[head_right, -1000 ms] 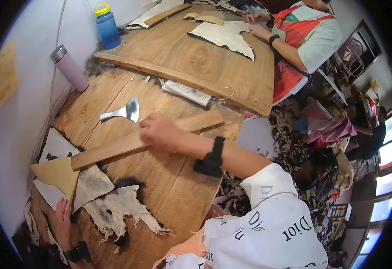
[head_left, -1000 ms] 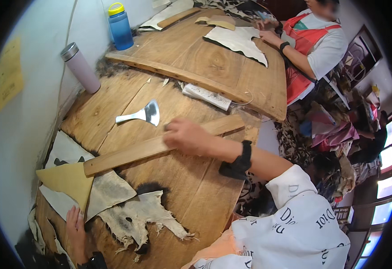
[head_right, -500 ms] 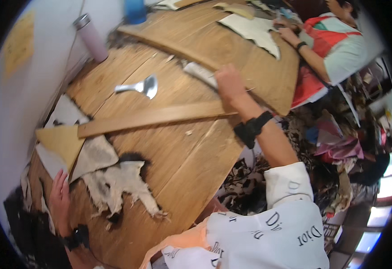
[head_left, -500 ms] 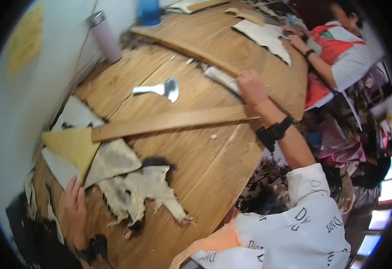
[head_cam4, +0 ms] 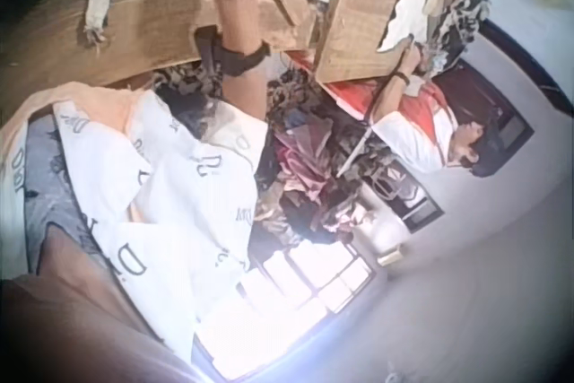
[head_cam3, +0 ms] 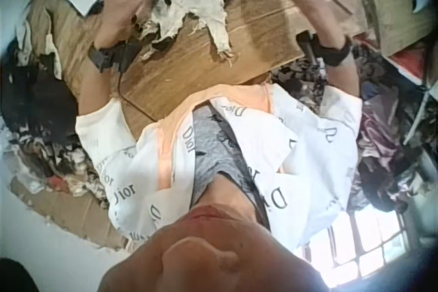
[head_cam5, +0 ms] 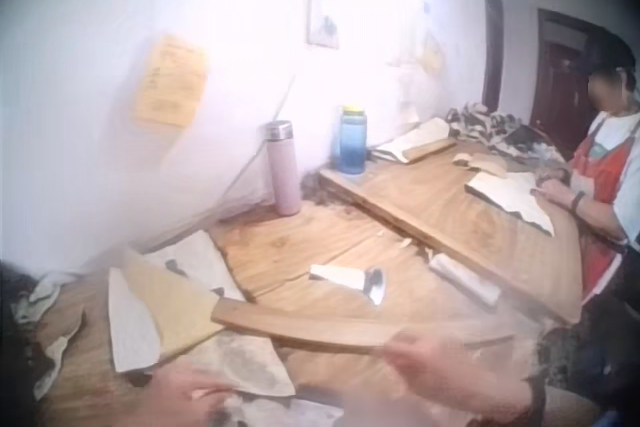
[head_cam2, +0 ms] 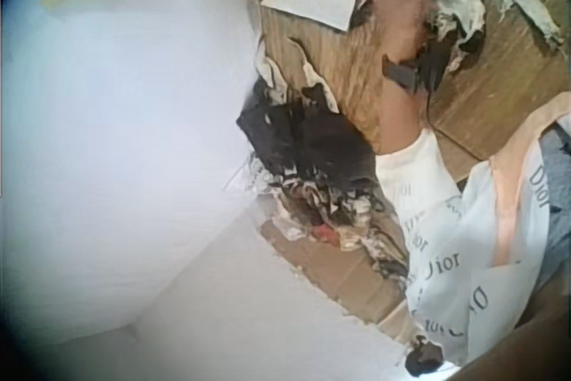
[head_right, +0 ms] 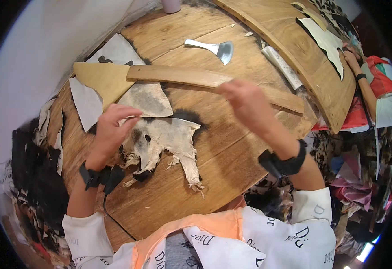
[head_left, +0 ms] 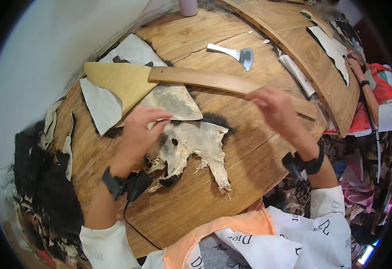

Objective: Cutting and preparing fur pelts using a stencil and hand knife.

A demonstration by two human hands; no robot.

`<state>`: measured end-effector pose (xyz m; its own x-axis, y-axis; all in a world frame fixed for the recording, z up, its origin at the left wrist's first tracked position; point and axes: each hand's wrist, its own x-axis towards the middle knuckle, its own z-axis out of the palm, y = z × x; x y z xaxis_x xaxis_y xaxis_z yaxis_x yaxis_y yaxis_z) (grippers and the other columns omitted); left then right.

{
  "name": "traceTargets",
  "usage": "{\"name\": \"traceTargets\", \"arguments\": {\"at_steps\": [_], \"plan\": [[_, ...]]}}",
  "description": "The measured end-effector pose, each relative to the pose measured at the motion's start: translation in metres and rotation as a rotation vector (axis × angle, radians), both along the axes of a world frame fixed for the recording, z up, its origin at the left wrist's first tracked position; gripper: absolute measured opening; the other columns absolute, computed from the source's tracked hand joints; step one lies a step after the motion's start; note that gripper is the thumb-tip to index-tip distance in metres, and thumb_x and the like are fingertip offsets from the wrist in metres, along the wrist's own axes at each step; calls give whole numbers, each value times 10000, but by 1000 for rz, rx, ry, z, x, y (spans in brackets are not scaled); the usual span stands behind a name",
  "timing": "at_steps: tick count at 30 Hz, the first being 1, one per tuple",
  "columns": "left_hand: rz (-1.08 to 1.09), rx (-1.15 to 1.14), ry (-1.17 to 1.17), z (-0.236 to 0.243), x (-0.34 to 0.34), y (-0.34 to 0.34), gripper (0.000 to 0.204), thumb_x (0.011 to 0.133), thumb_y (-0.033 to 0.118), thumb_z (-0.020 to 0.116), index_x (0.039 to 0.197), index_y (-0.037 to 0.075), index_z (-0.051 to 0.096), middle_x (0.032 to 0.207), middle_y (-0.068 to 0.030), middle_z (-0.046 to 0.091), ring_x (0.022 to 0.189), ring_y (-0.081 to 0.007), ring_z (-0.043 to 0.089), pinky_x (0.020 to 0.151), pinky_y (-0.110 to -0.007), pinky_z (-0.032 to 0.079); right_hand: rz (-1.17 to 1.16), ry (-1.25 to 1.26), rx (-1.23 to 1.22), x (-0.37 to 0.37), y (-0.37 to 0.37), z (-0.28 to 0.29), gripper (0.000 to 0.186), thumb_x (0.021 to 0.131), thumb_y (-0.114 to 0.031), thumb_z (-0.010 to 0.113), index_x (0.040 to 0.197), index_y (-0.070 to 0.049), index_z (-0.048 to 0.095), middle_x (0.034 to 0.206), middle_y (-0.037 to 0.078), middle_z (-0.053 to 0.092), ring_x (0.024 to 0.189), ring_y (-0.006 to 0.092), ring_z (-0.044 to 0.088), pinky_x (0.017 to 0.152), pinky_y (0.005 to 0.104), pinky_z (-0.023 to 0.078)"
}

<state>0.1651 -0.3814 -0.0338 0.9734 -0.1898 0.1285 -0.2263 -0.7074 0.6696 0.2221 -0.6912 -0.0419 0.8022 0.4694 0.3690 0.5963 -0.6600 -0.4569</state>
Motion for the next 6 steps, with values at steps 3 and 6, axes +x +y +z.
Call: {"name": "traceTargets", "arguments": {"at_steps": [3, 6], "plan": [[-87, -17, 6, -19, 12, -6, 164, 732, 63, 660, 893, 38, 676, 918, -72, 639, 877, -207, 561, 767, -299, 440, 138, 40, 3, -12, 38, 5, 126, 720, 11, 547, 794, -62, 618, 766, 110, 572, 748, 279, 576, 657, 366, 468], [-114, -43, 15, -25, 19, -8, 182, 719, 103, 673, 898, 72, 685, 962, -80, 642, 900, -234, 540, 784, -317, 446, 260, 128, 23, -11, 65, 3, 127, 698, 3, 553, 778, -70, 620, 774, 105, 568, 777, 277, 576, 659, 376, 469]]}}
